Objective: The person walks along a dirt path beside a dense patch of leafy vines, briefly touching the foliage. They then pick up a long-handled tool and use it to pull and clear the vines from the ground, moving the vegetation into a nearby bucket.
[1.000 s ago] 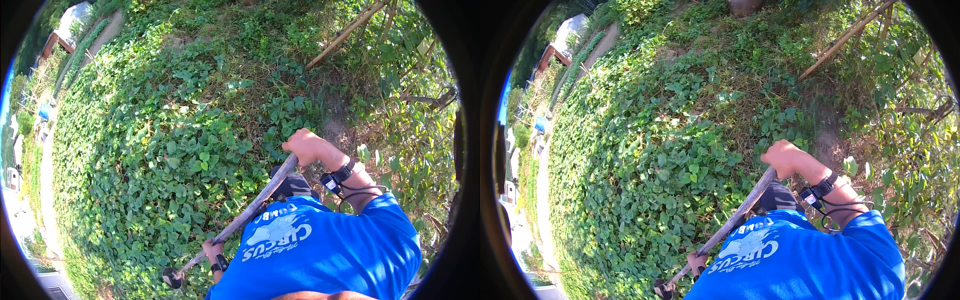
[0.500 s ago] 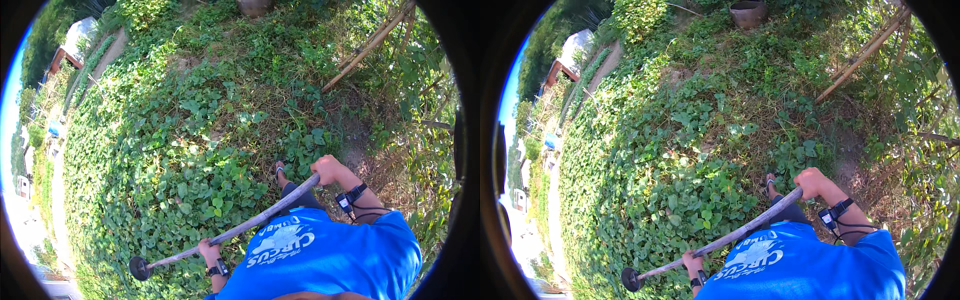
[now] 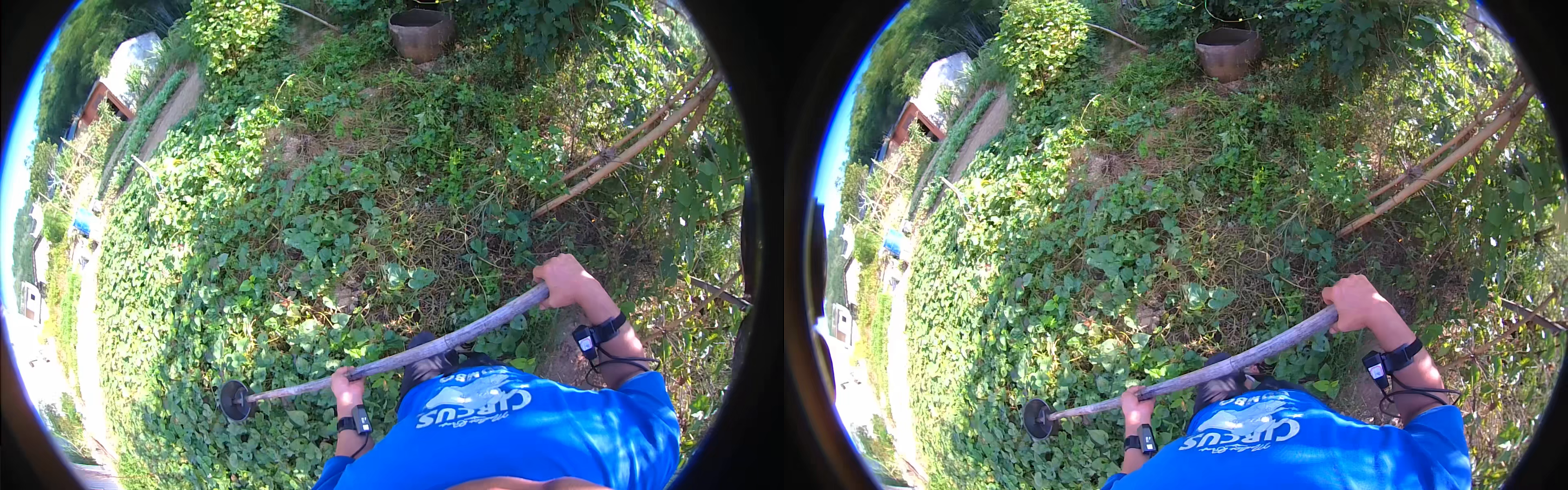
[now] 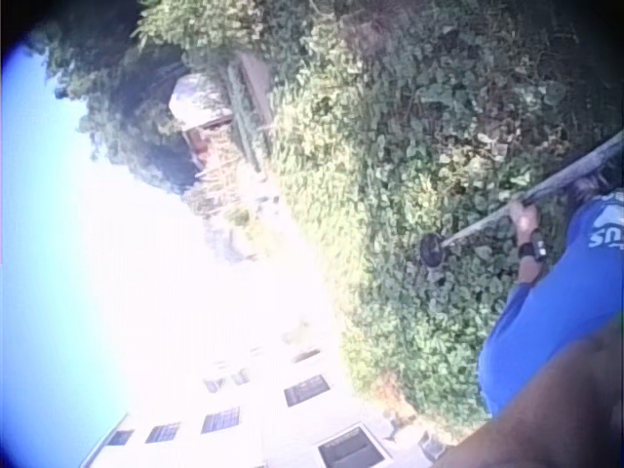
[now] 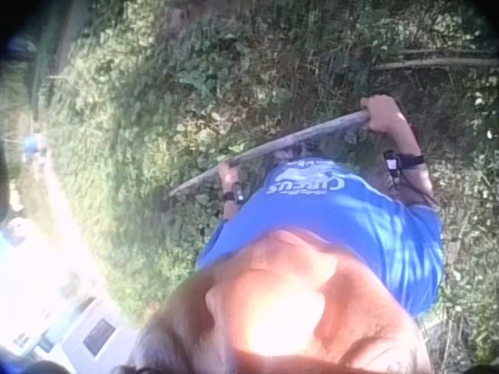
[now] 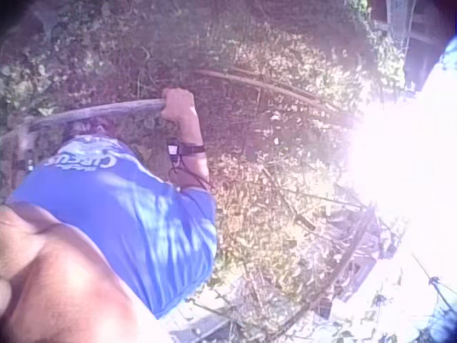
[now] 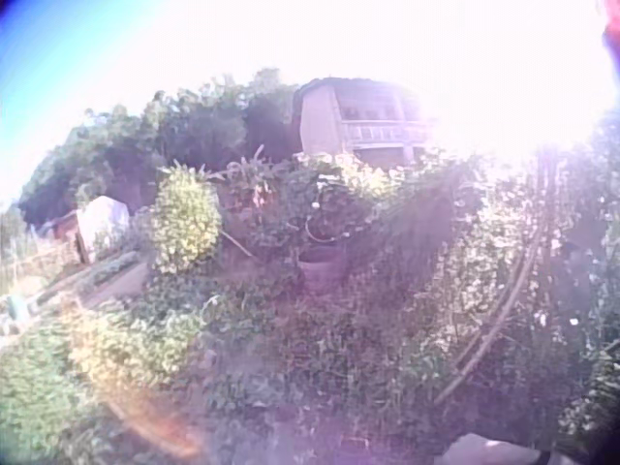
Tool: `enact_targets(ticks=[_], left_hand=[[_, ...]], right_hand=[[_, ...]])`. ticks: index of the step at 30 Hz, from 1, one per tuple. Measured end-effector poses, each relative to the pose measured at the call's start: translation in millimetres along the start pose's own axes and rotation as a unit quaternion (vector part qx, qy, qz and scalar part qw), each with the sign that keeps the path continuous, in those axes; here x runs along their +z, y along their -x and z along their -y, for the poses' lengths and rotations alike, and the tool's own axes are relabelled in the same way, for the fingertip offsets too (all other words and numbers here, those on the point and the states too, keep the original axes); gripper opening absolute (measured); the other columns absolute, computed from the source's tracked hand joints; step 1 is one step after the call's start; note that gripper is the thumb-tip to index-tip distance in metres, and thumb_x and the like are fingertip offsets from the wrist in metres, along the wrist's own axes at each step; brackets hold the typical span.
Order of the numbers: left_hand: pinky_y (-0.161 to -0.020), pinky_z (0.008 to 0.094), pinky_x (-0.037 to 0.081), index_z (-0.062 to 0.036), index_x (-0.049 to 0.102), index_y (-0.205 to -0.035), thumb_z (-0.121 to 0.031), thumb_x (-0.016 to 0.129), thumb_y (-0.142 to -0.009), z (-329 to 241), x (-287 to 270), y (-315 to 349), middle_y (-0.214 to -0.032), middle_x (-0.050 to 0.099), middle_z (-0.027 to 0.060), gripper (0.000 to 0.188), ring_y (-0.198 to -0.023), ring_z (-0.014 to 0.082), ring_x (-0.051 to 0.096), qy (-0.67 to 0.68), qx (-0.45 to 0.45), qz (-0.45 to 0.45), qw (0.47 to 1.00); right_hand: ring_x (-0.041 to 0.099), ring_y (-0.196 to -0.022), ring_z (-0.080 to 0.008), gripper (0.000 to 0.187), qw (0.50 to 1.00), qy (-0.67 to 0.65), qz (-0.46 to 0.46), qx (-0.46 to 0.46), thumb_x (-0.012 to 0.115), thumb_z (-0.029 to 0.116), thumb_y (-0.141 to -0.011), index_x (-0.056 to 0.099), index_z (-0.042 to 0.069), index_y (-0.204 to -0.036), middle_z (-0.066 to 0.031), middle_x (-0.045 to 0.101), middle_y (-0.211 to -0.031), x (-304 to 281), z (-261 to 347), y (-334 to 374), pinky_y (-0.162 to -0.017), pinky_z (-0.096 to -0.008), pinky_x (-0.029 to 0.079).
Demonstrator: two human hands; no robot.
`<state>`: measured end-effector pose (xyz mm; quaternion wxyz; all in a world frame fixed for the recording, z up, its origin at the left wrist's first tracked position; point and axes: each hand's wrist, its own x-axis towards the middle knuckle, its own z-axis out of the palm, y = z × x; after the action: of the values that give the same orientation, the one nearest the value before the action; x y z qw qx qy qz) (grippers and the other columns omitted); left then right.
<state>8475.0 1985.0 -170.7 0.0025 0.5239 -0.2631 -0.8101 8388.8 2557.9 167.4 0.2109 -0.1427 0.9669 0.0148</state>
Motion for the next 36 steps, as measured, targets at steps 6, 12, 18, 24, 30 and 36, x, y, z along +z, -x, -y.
enact_targets(ticks=[6, 12, 18, 24, 30, 36], left_hand=[[-0.085, 0.0495, 0.045, -0.0066, 0.056, -0.084, -0.006, 0.056, -0.081, 24.5, 109.8, -48.0, -0.082, 0.062, 0.0109, 0.003, -0.078, 0.0300, 0.058, -0.005, -0.037, 0.018, 0.999], [-0.074, 0.0451, 0.050, -0.0045, 0.061, -0.085, -0.010, 0.065, -0.081, 31.2, 210.5, -69.7, -0.078, 0.064, 0.0069, 0.008, -0.075, 0.0234, 0.062, -0.461, 0.180, 0.196, 0.846], [-0.059, 0.0408, 0.047, -0.0087, 0.057, -0.083, -0.013, 0.055, -0.088, 4.3, 353.8, -99.9, -0.076, 0.061, 0.0044, 0.007, -0.068, 0.0214, 0.059, -0.273, 0.038, 0.107, 0.955], [-0.058, 0.0333, 0.045, -0.0090, 0.057, -0.086, -0.011, 0.056, -0.087, -50.1, 482.3, -124.4, -0.077, 0.059, 0.0060, 0.002, -0.070, 0.0192, 0.056, -0.142, 0.015, 0.076, 0.987], [-0.064, 0.0425, 0.050, -0.0036, 0.059, -0.092, -0.008, 0.058, -0.086, -72.0, 602.0, -143.8, -0.081, 0.061, 0.0097, 0.008, -0.073, 0.0242, 0.060, -0.146, 0.055, 0.024, 0.987], [-0.064, 0.0370, 0.048, -0.0039, 0.059, -0.092, -0.006, 0.058, -0.088, -47.8, 720.2, -180.0, -0.080, 0.059, 0.0084, 0.005, -0.072, 0.0219, 0.058, -0.147, 0.034, 0.065, 0.986]], right_hand=[[0.070, -0.084, -0.0334, 0.052, 0.998, -0.018, -0.060, 0.021, 0.091, 0.041, -0.055, 0.070, 0.011, -0.093, -0.0110, 0.071, -0.082, -63.2, -51.5, -35.4, -0.075, -0.0462, 0.053], [0.070, -0.085, -0.0313, 0.056, 0.997, -0.023, -0.036, 0.059, 0.092, 0.041, -0.053, 0.070, 0.011, -0.094, -0.0090, 0.072, -0.083, -79.8, -121.5, -111.2, -0.079, -0.0438, 0.053], [0.070, -0.084, -0.0327, 0.058, 0.995, -0.053, -0.053, 0.070, 0.094, 0.039, -0.048, 0.071, 0.010, -0.093, -0.0107, 0.072, -0.083, -117.7, -188.9, -214.7, -0.079, -0.0420, 0.054], [0.069, -0.085, -0.0352, 0.051, 0.985, -0.115, -0.052, 0.115, 0.093, 0.034, -0.052, 0.070, 0.009, -0.089, -0.0132, 0.071, -0.084, -136.7, -206.2, -268.9, -0.078, -0.0447, 0.054], [0.069, -0.085, -0.0356, 0.048, 0.977, -0.138, -0.031, 0.158, 0.092, 0.039, -0.056, 0.071, 0.006, -0.085, -0.0151, 0.071, -0.084, -126.6, -216.5, -280.1, -0.080, -0.0455, 0.054], [0.071, -0.081, -0.0353, 0.049, 0.951, -0.246, 0.109, 0.154, 0.090, 0.033, -0.063, 0.073, 0.003, -0.097, -0.0189, 0.072, -0.083, -119.0, -242.6, -288.2, -0.076, -0.0420, 0.056]])
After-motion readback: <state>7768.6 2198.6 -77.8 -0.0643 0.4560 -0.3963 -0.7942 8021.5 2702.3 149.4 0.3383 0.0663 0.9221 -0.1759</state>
